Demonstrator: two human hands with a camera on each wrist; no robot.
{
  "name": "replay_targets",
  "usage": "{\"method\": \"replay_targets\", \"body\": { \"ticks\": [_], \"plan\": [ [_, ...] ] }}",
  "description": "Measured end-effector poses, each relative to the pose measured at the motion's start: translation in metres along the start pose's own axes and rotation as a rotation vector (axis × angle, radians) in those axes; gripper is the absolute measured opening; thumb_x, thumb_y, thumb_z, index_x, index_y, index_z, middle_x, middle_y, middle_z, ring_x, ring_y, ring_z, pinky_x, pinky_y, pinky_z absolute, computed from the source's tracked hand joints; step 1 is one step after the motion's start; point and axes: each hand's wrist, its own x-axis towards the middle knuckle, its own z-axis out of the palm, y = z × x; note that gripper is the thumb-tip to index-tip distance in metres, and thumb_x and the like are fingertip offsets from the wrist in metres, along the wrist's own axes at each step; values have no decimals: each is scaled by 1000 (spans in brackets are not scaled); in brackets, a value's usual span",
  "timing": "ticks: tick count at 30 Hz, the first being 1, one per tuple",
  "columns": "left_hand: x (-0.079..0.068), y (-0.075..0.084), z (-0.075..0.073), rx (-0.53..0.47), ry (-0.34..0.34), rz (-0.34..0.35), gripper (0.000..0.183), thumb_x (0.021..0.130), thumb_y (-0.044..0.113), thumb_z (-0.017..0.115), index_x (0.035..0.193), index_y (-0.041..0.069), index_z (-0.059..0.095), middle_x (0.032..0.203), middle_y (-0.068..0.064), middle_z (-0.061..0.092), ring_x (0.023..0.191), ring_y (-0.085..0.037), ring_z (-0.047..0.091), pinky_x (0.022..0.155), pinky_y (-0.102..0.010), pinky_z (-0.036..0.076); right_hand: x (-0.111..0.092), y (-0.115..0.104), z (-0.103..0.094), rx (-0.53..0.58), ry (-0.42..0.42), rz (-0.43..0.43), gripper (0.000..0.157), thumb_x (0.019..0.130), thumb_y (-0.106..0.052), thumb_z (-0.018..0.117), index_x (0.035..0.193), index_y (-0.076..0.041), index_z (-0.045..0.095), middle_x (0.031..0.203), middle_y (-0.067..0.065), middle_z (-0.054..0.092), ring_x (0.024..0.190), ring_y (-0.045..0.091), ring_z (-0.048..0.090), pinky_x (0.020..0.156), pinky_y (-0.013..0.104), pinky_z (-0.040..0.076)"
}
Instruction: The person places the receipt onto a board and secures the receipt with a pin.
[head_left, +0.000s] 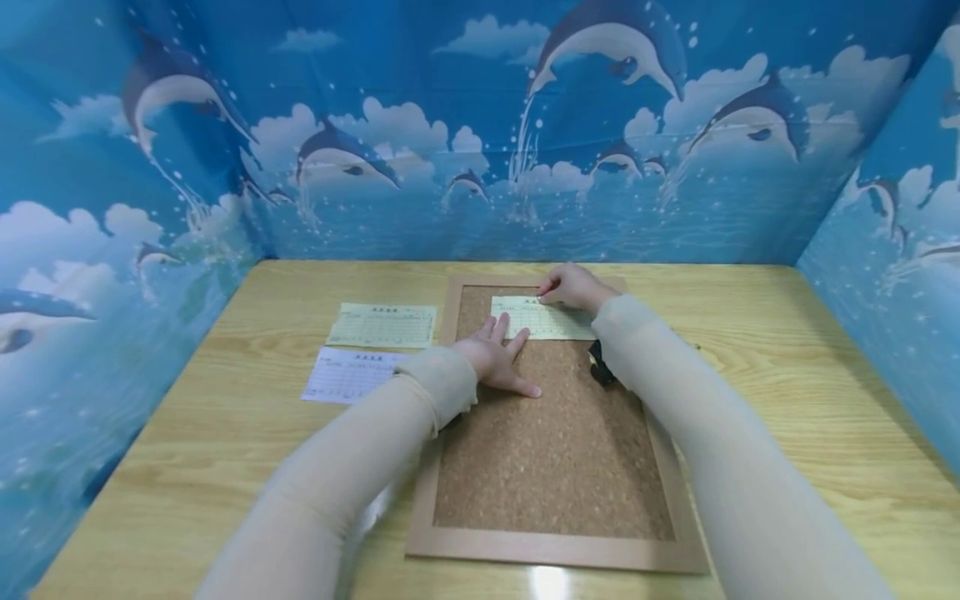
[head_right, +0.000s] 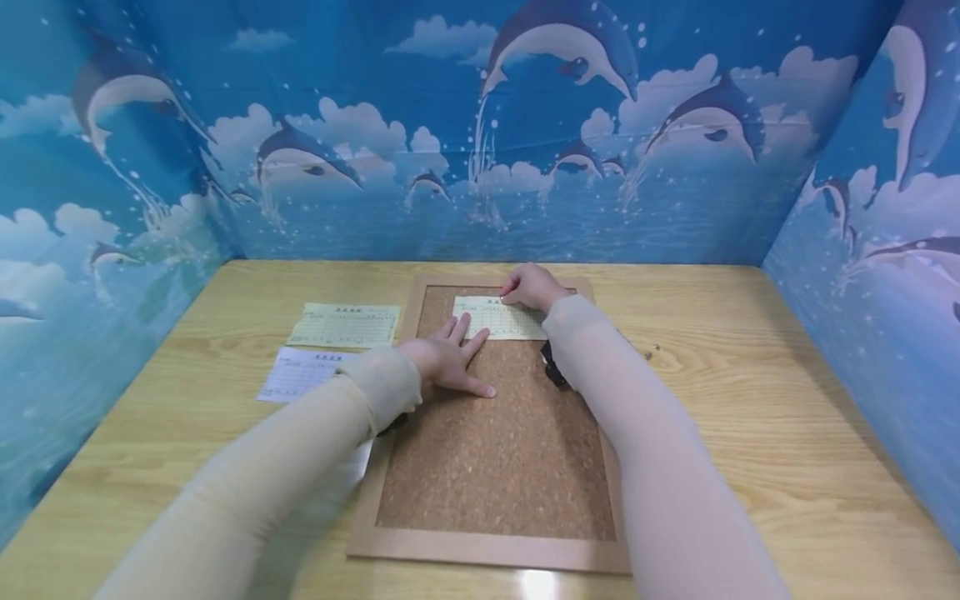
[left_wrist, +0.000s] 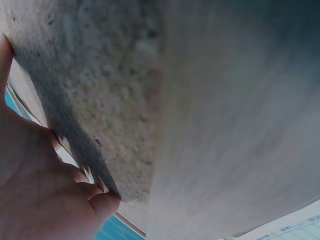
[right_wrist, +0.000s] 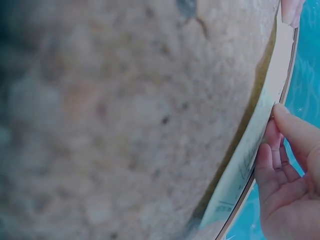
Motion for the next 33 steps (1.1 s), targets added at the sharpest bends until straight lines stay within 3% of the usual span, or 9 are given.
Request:
{"method": "replay_targets", "body": {
  "ticks": [7,15,24,28,33],
  "plan": [
    [-1,1,-1,4,-10,-5,106,70,83,41,146,35,-15,150,-5,-29,138,-26,-19,111,-46,10,-1,-1,-1,13,-11,12,13,90,-13,63,99,-4,65,101,11,59,81,20,52,70,33,44],
    [-6,1,-1,16,30,4,105,71,83,41,148,33,-12,152,-7,-26,139,-27,-16,111,-46,9,-2,-4,-1,-10,9,2,11,90,-11,63,97,-4,65,99,11,59,80,20,51,70,33,44],
    [0,0,6,-23,23,7,108,67,84,44,147,36,-11,152,-5,-24,139,-25,-17,111,-46,12,-3,-2,5,-15,-8,25,10,89,-12,64,95,-5,66,97,9,60,79,20,52,68,32,44],
    [2,-1,6,-19,15,-4,108,68,84,44,146,36,-13,151,-4,-27,138,-25,-19,112,-44,12,-5,-3,2,-25,-12,21,15,92,-14,61,102,-5,67,106,11,60,87,22,54,72,35,45],
    [0,0,3,-15,16,-5,108,67,84,44,146,37,-13,151,-5,-27,138,-26,-19,112,-43,11,-14,-6,-2,-112,-3,-19,24,96,-10,52,117,-5,63,119,15,58,106,27,54,86,42,45]
  ]
}}
